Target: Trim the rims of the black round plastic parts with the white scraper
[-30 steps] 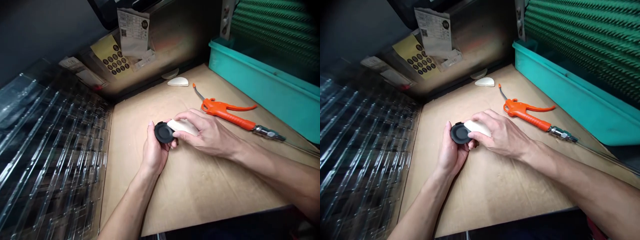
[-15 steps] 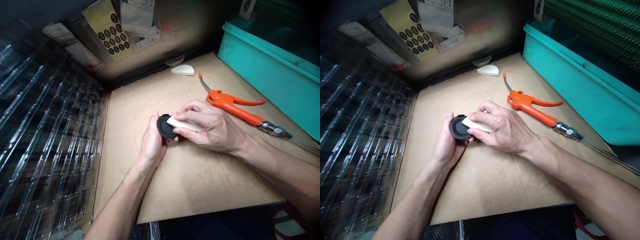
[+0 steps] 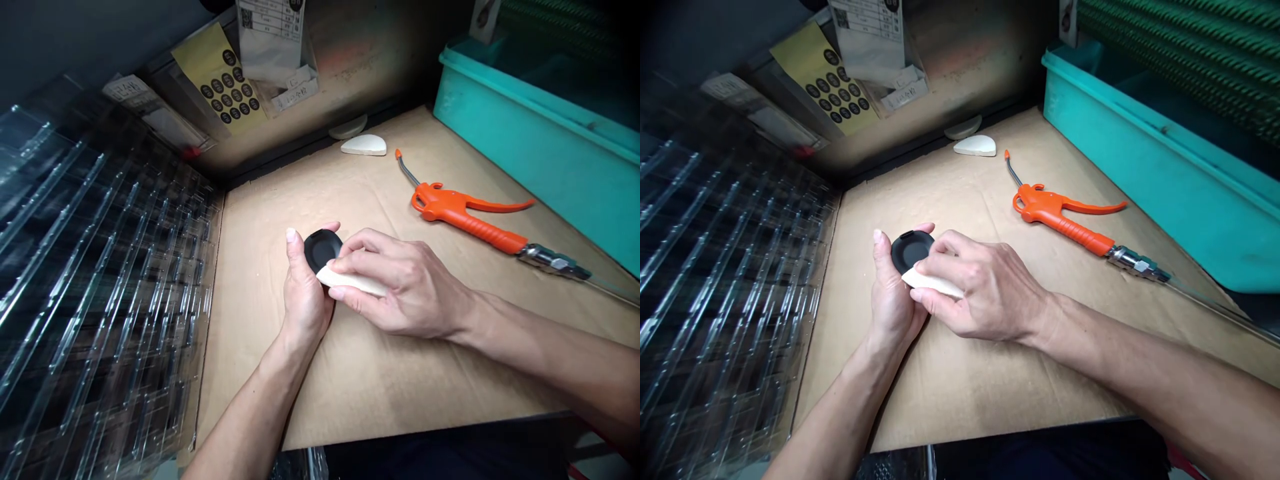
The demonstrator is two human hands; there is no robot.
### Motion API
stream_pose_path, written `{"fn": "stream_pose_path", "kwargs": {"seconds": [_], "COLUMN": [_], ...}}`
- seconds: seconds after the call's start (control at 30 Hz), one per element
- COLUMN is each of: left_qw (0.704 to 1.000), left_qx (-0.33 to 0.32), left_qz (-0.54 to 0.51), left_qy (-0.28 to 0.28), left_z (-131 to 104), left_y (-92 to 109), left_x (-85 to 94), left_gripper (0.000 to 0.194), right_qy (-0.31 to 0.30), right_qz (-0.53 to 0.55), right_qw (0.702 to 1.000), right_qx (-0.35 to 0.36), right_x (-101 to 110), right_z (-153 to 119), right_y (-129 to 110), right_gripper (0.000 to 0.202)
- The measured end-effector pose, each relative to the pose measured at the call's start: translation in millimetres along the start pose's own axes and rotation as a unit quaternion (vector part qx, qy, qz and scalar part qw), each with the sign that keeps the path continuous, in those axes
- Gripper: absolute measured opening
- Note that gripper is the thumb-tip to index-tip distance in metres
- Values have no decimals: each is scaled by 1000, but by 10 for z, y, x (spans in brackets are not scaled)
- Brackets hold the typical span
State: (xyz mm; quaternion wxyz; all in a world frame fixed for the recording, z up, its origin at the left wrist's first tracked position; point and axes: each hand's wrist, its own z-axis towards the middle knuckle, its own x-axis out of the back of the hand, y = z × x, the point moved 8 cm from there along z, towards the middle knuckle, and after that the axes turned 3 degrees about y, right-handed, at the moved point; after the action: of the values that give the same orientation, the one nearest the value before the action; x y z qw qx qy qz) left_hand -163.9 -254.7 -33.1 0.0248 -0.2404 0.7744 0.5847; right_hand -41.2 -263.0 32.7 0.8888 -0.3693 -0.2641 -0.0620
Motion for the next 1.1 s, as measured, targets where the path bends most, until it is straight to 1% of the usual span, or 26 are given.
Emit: {"fn": "stream_pose_path", "kwargs": {"seconds": [0.1,0.17,0.27,0.37,0.43,0.5,0.6,0.7,0.8,0.87,0.93,1.0,1.1], "left_qw": [995,990,987,987,987,987,990,994,996,997,996,996,995], "left_qx": [53,71,72,70,74,80,80,58,42,41,42,48,59], "left_qz": [-76,-112,-131,-126,-127,-131,-117,-88,-75,-69,-64,-63,-68], "left_qy": [-36,-53,-63,-66,-63,-51,-22,-8,-9,-19,-35,-48,-47], "left_z": [-56,-97,-135,-145,-140,-129,-107,-91,-86,-87,-91,-95,-94], "left_y": [-79,-114,-136,-139,-135,-129,-119,-90,-77,-83,-88,-97,-106], "left_x": [-105,-172,-228,-239,-228,-198,-132,-90,-85,-102,-133,-156,-146], "left_gripper": [66,62,59,59,59,58,59,56,52,51,50,50,51], "right_qy": [35,54,77,95,90,67,13,-24,-13,17,46,52,12], "right_qz": [-58,-93,-153,-172,-147,-108,-66,-72,-138,-194,-219,-195,-111], "right_qw": [998,994,985,981,985,992,998,997,990,981,974,979,994], "right_qx": [18,17,12,8,-2,-10,3,23,26,23,16,5,7], "right_x": [56,87,119,134,128,111,92,118,171,202,213,198,154], "right_z": [19,30,37,35,37,41,42,38,48,59,68,72,72], "right_y": [-67,-69,-57,-59,-47,-29,-17,2,30,26,14,15,24], "right_gripper": [21,23,24,24,23,21,20,21,21,23,24,24,20]}}
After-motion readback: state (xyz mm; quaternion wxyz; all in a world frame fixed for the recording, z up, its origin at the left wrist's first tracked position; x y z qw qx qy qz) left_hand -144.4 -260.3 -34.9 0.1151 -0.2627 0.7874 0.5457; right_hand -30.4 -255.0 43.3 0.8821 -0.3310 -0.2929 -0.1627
